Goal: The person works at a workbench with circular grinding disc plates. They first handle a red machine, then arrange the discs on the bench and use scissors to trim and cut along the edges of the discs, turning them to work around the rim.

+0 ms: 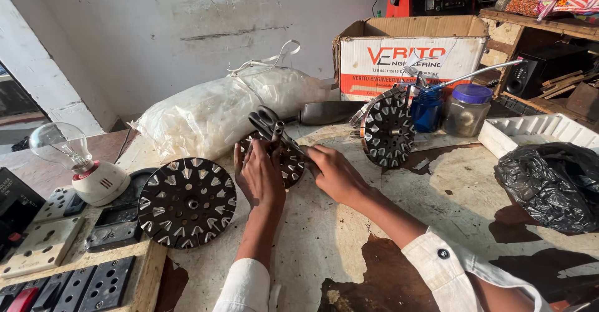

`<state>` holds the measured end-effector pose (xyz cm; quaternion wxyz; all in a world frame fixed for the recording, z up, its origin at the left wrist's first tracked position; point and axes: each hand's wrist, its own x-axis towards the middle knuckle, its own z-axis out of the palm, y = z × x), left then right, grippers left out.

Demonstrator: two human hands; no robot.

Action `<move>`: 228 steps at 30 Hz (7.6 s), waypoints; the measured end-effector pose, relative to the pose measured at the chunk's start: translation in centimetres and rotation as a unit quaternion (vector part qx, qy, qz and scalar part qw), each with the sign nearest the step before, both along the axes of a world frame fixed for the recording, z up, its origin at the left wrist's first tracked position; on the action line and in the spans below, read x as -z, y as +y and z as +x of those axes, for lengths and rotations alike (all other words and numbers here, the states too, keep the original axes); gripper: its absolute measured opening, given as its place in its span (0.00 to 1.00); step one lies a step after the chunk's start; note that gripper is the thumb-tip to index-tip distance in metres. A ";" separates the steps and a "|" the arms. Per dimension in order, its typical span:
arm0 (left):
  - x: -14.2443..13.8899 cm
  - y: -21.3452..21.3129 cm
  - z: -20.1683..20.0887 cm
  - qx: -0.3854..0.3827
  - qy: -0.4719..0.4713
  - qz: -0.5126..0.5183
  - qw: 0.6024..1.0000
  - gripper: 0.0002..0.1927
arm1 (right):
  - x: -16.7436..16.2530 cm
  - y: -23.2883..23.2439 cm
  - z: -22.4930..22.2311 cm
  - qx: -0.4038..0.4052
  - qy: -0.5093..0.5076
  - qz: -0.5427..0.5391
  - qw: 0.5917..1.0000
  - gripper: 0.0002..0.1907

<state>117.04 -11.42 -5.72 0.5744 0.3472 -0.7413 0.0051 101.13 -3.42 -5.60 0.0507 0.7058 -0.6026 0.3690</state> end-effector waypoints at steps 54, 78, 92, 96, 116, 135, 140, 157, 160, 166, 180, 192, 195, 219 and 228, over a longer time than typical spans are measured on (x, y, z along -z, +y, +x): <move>-0.2 -0.7 0.3 -0.065 -0.088 -0.006 0.994 0.10 | -0.5 0.0 -0.1 0.044 0.020 -0.007 0.999 0.24; 1.5 -2.1 0.2 0.024 -0.012 0.007 1.000 0.06 | -0.7 0.3 0.3 0.027 0.040 0.007 0.999 0.25; 0.5 -1.3 -0.9 0.027 -0.043 0.106 0.993 0.09 | -0.8 0.2 -0.2 0.080 0.028 -0.011 0.996 0.19; 0.8 -1.5 -0.9 0.040 -0.044 0.089 0.994 0.08 | -1.0 0.4 0.0 0.049 0.020 -0.028 0.998 0.22; 0.2 -0.7 0.2 -0.015 0.015 -0.019 1.000 0.18 | -0.2 0.2 -0.1 0.060 0.020 -0.078 0.995 0.17; 1.1 -1.5 -0.2 0.082 0.048 0.006 0.995 0.16 | -0.2 0.4 -0.1 0.036 0.086 -0.059 0.994 0.26; 1.1 -1.4 -0.4 0.106 0.081 0.041 0.990 0.14 | -0.6 0.4 -0.1 0.072 0.077 0.021 0.994 0.23; 1.0 -1.6 -0.5 0.086 0.087 0.007 0.993 0.09 | -0.2 0.4 -0.1 0.019 0.053 -0.166 0.984 0.15; 0.8 -1.4 -0.7 0.087 0.093 -0.004 0.992 0.10 | 0.0 0.1 -0.5 0.048 0.076 -0.080 0.993 0.16; 0.7 -1.3 -0.5 0.088 0.081 0.005 0.993 0.10 | 0.2 -0.1 -1.1 0.051 0.125 -0.061 0.989 0.19; 0.6 -1.2 -0.5 0.096 0.086 -0.021 0.991 0.14 | 0.6 -0.3 -1.1 0.066 0.126 -0.070 0.987 0.23; 0.3 -0.9 -0.9 0.089 0.048 0.012 0.995 0.23 | 0.1 -0.4 -1.4 0.100 0.151 -0.007 0.983 0.15; 0.4 -1.0 -1.0 0.090 0.054 0.021 0.994 0.23 | -0.2 -0.1 -1.3 0.080 0.098 -0.010 0.992 0.13; 0.0 -1.1 -1.2 0.124 0.087 0.019 0.988 0.20 | -0.1 -0.2 -2.2 0.064 0.103 0.003 0.993 0.15; -0.1 -0.7 -0.8 0.104 0.062 0.010 0.993 0.18 | -1.1 0.2 -1.6 0.061 -0.002 -0.048 0.997 0.05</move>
